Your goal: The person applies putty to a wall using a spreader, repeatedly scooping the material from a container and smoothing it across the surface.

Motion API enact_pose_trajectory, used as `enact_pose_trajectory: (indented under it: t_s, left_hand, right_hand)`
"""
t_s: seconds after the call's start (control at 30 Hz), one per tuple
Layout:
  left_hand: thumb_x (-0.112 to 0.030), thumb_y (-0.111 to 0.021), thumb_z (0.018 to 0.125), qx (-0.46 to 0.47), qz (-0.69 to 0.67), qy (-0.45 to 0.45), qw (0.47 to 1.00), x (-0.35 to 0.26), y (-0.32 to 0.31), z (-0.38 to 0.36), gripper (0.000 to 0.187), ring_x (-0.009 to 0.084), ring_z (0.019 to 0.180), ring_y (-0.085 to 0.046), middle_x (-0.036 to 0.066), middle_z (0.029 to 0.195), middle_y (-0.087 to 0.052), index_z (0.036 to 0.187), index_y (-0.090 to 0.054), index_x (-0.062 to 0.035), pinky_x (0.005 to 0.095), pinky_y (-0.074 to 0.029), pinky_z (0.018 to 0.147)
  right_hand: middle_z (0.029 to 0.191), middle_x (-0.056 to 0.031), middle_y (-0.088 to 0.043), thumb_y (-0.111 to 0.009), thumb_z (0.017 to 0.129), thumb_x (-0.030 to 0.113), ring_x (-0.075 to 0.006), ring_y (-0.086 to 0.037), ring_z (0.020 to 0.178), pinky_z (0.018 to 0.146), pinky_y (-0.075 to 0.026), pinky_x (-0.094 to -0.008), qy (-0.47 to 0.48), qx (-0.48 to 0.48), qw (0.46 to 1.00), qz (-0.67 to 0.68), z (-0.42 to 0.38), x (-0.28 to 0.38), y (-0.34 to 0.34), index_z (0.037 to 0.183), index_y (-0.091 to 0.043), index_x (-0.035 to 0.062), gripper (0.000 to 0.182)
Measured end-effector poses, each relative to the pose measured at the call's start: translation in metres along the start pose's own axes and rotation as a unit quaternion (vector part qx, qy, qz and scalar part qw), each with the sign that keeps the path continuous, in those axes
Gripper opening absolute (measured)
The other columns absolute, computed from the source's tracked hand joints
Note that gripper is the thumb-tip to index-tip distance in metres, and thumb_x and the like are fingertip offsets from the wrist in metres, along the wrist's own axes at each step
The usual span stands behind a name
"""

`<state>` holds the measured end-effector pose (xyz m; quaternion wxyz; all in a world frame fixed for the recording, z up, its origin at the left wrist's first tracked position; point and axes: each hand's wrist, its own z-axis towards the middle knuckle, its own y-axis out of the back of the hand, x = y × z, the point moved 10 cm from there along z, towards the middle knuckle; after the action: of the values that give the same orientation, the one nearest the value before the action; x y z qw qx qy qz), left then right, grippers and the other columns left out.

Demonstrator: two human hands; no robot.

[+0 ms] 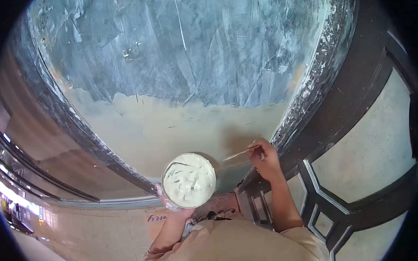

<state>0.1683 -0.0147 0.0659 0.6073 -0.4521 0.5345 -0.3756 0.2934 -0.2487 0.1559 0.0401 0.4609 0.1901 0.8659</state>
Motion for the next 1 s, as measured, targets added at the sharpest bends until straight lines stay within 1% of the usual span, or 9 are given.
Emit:
enact_pose_trajectory:
  t_s: [0.1, 0.17, 0.23, 0.3, 0.33, 0.37, 0.43, 0.57, 1.0]
  left_hand:
    - [-0.074, -0.04, 0.082, -0.011, -0.002, 0.001, 1.0, 0.006, -0.005, 0.004, 0.082, 0.0363, 0.133, -0.034, 0.009, 0.148, -0.034, 0.142, -0.037, -0.0186, 0.0577, -0.031, 0.107]
    - [-0.072, -0.04, 0.083, 0.006, 0.0, -0.015, 1.0, 0.007, -0.013, 0.008, 0.08, 0.0352, 0.133, -0.034, 0.009, 0.148, -0.033, 0.142, -0.037, -0.0179, 0.0571, -0.031, 0.107]
    - [-0.071, -0.04, 0.083, 0.008, 0.0, -0.025, 1.0, 0.011, -0.014, 0.005, 0.079, 0.0347, 0.133, -0.034, 0.009, 0.148, -0.033, 0.142, -0.037, -0.0176, 0.0568, -0.03, 0.107]
    - [-0.07, -0.04, 0.084, 0.039, -0.289, -0.015, 0.956, 0.018, -0.019, 0.001, 0.079, 0.034, 0.134, -0.034, 0.01, 0.149, -0.032, 0.143, -0.036, -0.0161, 0.0544, -0.029, 0.109]
    - [-0.073, -0.043, 0.081, 0.003, -0.009, -0.043, 0.999, 0.016, -0.011, 0.006, 0.086, 0.0346, 0.131, -0.038, 0.011, 0.146, -0.036, 0.143, -0.035, -0.0131, 0.0524, -0.032, 0.108]
    - [-0.073, -0.043, 0.081, -0.001, -0.009, -0.046, 0.999, 0.017, -0.01, 0.006, 0.086, 0.0346, 0.131, -0.038, 0.011, 0.146, -0.036, 0.143, -0.035, -0.0131, 0.0524, -0.032, 0.108]
    - [-0.07, -0.037, 0.085, 0.043, -0.002, -0.051, 0.998, 0.022, -0.022, 0.003, 0.079, 0.0337, 0.134, -0.034, 0.01, 0.149, -0.033, 0.143, -0.035, -0.0165, 0.0527, -0.028, 0.11]
    - [-0.074, -0.039, 0.082, 0.022, 0.013, -0.08, 0.996, 0.031, -0.024, 0.0, 0.085, 0.034, 0.133, -0.035, 0.01, 0.147, -0.035, 0.143, -0.036, -0.0159, 0.0521, -0.031, 0.109]
    - [-0.081, -0.045, 0.073, -0.061, 0.044, -0.087, 0.993, 0.07, 0.005, -0.015, 0.098, 0.0314, 0.131, -0.04, 0.009, 0.144, -0.04, 0.144, -0.032, -0.0148, 0.0492, -0.033, 0.109]
  right_hand:
    - [0.087, -0.0016, -0.058, -0.063, 0.085, 0.002, -0.0091, -0.052, 0.071, 0.064, -0.044, -0.0242, -0.026, 0.008, 0.993, 0.111, -0.01, -0.014, 0.004, 0.102, -0.056, 0.0047, 0.018]
    - [0.092, -0.0043, -0.058, -0.06, 0.088, 0.002, -0.0114, -0.057, 0.076, 0.068, -0.05, -0.026, -0.15, -0.009, 0.95, 0.273, -0.019, -0.028, 0.001, 0.102, -0.054, 0.0029, 0.015]
    - [0.095, -0.0054, -0.058, -0.061, 0.088, 0.002, -0.0125, -0.059, 0.081, 0.07, -0.051, -0.0268, -0.127, 0.007, 0.95, 0.286, -0.018, -0.023, -0.003, 0.102, -0.054, 0.0027, 0.016]
    - [0.098, -0.0065, -0.058, -0.062, 0.087, 0.002, -0.0137, -0.061, 0.086, 0.071, -0.053, -0.0275, -0.102, 0.022, 0.948, 0.3, -0.015, -0.017, -0.006, 0.102, -0.053, 0.0024, 0.017]
    - [0.1, -0.0072, -0.058, -0.064, 0.086, 0.002, -0.0155, -0.061, 0.091, 0.073, -0.053, -0.0276, -0.033, 0.033, 0.969, 0.244, -0.011, -0.004, -0.004, 0.102, -0.054, 0.0031, 0.018]
    - [0.101, -0.008, -0.058, -0.065, 0.085, 0.002, -0.0174, -0.061, 0.095, 0.074, -0.053, -0.0276, 0.037, 0.044, 0.981, 0.187, -0.008, 0.012, -0.003, 0.102, -0.054, 0.0038, 0.02]
    - [0.102, -0.0085, -0.058, -0.067, 0.083, 0.002, -0.0194, -0.062, 0.096, 0.076, -0.053, -0.0294, 0.085, 0.075, 0.986, 0.122, 0.0, 0.044, -0.003, 0.1, -0.055, 0.0051, 0.022]
    - [0.104, -0.0094, -0.059, -0.071, 0.075, 0.001, -0.0267, -0.061, 0.095, 0.079, -0.051, -0.0357, 0.227, 0.116, 0.967, -0.014, 0.001, 0.094, -0.011, 0.096, -0.058, 0.0084, 0.026]
    - [0.104, -0.005, -0.061, -0.079, 0.061, 0.005, -0.0258, -0.062, 0.088, 0.074, -0.051, -0.037, 0.301, 0.097, 0.94, -0.126, -0.026, 0.081, -0.017, 0.094, -0.062, 0.014, 0.039]
